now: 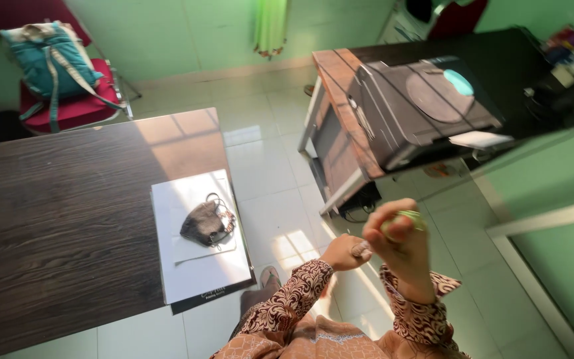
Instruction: Sweeping the tiled floor around desks and chairs using a broom, then adjusting a sliding window window.
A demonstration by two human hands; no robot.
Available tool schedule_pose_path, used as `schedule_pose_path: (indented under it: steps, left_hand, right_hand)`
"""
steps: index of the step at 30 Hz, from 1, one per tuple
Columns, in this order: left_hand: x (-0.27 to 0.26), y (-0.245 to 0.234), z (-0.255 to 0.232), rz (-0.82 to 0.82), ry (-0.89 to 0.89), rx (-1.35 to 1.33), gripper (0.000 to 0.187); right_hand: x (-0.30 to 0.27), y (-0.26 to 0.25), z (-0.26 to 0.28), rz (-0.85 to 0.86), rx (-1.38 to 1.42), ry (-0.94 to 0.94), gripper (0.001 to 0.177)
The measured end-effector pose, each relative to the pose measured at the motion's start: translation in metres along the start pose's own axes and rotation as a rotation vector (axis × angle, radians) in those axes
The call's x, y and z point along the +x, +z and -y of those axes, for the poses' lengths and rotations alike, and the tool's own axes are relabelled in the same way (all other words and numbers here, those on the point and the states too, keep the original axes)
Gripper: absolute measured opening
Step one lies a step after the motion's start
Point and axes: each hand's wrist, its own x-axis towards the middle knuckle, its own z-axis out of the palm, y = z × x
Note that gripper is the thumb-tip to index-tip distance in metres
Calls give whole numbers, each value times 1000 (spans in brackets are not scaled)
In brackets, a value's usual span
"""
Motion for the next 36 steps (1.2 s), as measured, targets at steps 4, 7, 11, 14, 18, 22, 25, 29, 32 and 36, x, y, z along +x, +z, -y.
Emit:
schedule_pose_path:
  steps: [4, 7, 11, 14, 18, 22, 25, 29, 32, 36]
  left_hand:
    - [31, -61, 8, -153, 131, -101, 16]
    - [57, -104, 32, -220, 132, 32, 22]
    - [79, -166, 50, -364, 97, 69, 21]
    - [84, -204, 72, -490, 25, 38, 29]
    - [102, -249, 97, -692, 59, 53, 34]
    - [144, -280, 132, -784, 50, -16, 38]
    - [185, -305, 155, -862, -23, 69, 32]
    - [231, -336, 151, -865, -174, 78, 17]
    - [258, -360, 154, -900, -235, 54, 16]
    - [278, -393, 171, -956, -277, 69, 20]
  right_hand:
    - [45, 11, -3, 8, 206, -47, 30]
    - [82, 19, -19, 16, 265, -149, 29]
    - [134, 40, -41, 164, 327, -178, 24]
    - [178, 63, -51, 337, 335, -162, 20]
    - [238, 84, -73, 538, 271, -152, 19]
    - [300, 82, -122, 631, 314, -119, 20]
    - [350, 72, -157, 689, 406, -55, 20]
    - [412, 52, -186, 695, 560, 36, 21]
    - [452, 48, -205, 705, 615, 11, 23]
    - [498, 66, -233, 734, 652, -121, 22]
